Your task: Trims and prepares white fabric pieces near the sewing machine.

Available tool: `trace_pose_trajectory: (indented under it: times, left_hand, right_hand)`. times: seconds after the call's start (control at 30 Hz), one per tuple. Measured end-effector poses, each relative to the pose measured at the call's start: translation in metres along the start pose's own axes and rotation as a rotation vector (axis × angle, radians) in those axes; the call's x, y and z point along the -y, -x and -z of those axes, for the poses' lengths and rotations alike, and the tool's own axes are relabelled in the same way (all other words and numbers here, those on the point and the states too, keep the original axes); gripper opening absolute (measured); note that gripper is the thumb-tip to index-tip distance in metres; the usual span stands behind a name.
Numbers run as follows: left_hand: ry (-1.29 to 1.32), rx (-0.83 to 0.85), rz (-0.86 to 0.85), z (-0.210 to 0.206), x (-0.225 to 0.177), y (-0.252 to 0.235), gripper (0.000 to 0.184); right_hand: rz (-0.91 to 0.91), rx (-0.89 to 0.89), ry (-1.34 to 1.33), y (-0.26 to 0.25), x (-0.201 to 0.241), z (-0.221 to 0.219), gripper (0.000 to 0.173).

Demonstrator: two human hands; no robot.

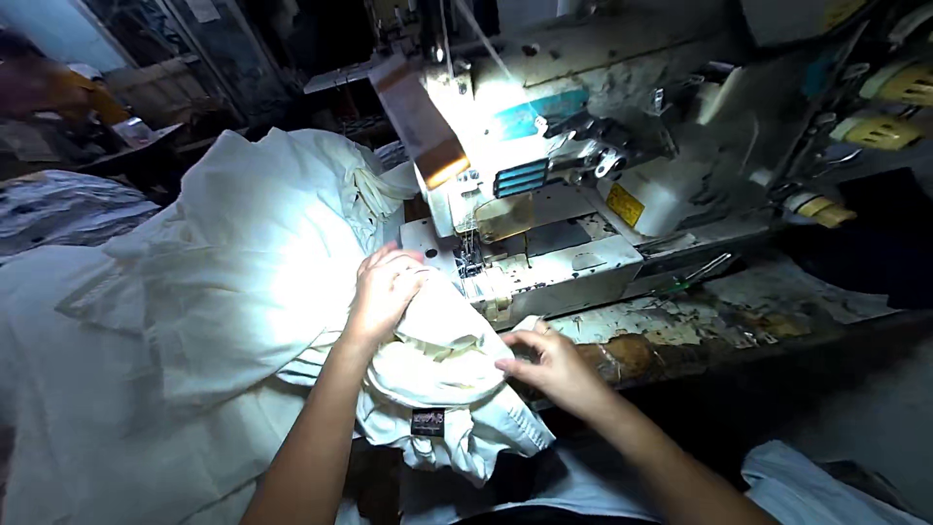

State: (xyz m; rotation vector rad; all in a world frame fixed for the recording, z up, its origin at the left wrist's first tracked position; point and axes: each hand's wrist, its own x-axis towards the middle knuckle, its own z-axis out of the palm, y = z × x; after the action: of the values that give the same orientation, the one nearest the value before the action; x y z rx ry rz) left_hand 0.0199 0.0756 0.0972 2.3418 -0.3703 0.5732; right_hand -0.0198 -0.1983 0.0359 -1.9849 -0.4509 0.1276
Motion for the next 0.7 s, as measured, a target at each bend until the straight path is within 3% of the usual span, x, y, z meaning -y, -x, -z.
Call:
trace_pose_trajectory:
  times: [0.07, 0.1, 0.17, 0.2, 0.27, 0.3, 0.4, 0.47, 0.57, 0.63, 0.7]
  left_hand:
    - [0.373, -0.123, 0.153, 0.019, -0.008, 0.011, 0.013]
    - [0.553, -0.189, 0.236, 0.032, -0.02, 0.023, 0.018]
    - [0.579, -0.288, 0.329, 0.052, -0.036, 0.055, 0.022]
    - [0.473, -0.306, 0.352, 0.054, -0.036, 0.072, 0.02]
    - [0.135, -0.253, 0.371, 0.044, -0.02, 0.104, 0.011]
    - [-0.04, -0.205, 0.388, 0.037, -0.011, 0.118, 0.015]
    - [-0.284, -0.145, 0.342, 0.027, -0.011, 0.138, 0.024]
    - [-0.312, -0.175, 0.231, 0.028, -0.034, 0.135, 0.035]
    - [-0.165, -0.177, 0.065, 0.015, -0.069, 0.109, 0.032]
    - [-0.091, -0.058, 0.06, -0.009, -0.071, 0.09, 0.031]
    - [0.093, 0.062, 0.167, -0.029, -0.064, 0.076, 0.023]
  right_hand:
    - [0.008, 0.039, -0.304, 0.001, -0.001, -0.01, 0.016]
    - [-0.033, 0.076, -0.589, 0.004, 0.001, -0.012, 0.005]
    - [-0.19, 0.155, -1.066, 0.011, 0.004, -0.008, 0.007]
    - [-0.254, 0.141, -1.13, 0.011, 0.006, -0.006, 0.008]
    - [-0.307, 0.071, -1.029, 0.006, 0.004, -0.009, 0.01]
    - [-0.3, 0.043, -0.923, 0.005, 0.001, -0.014, 0.01]
    - [-0.111, 0.0, -0.614, 0.005, -0.01, -0.026, 0.006]
    - [-0.012, -0.042, -0.522, 0.008, -0.014, -0.03, 0.005]
    - [0.069, -0.104, -0.501, 0.011, -0.01, -0.031, 0.003]
    - [0.118, -0.113, -0.512, 0.016, -0.003, -0.029, 0.004]
    - [0.149, -0.144, -0.44, 0.021, 0.001, -0.026, 0.007]
